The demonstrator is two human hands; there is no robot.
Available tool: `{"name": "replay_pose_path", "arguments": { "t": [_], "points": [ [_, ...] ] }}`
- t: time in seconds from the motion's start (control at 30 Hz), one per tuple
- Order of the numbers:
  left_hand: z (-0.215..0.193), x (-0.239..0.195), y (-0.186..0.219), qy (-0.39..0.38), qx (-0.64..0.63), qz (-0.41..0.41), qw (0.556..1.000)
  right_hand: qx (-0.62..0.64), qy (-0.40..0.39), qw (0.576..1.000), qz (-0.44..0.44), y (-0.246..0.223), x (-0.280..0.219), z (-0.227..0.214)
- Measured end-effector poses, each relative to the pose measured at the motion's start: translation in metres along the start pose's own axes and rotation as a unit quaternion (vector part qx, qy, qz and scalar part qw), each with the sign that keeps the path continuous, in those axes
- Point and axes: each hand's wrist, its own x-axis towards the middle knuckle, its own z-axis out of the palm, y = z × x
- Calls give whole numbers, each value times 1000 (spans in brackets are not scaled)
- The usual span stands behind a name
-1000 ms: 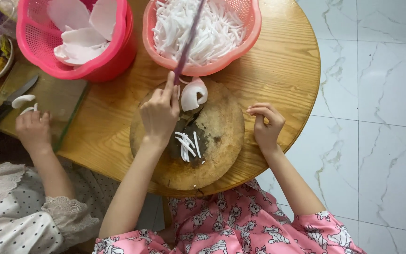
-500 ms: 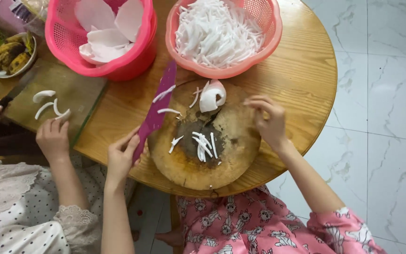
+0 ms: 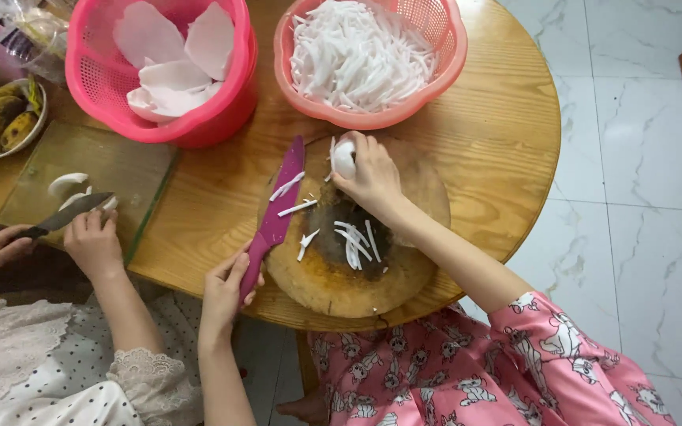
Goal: Slicing coconut meat into thin strips on a wooden cutting board using a knife
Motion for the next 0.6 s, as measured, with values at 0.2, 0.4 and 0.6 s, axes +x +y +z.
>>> {"name": "replay_pose_path", "arguments": {
  "t": [0.2,0.4,0.6],
  "points": [
    [-6,6,3,-20,3,-7,1000,184,-101,975,-75,4,4,-1],
    [-15,47,3,-37,41,23,998,-36,-160,941,-297,-32,-23,-64],
    [-24,85,26,-188,130,-13,973,-218,56,792,-567,-12,-13,-62]
  ]
}}
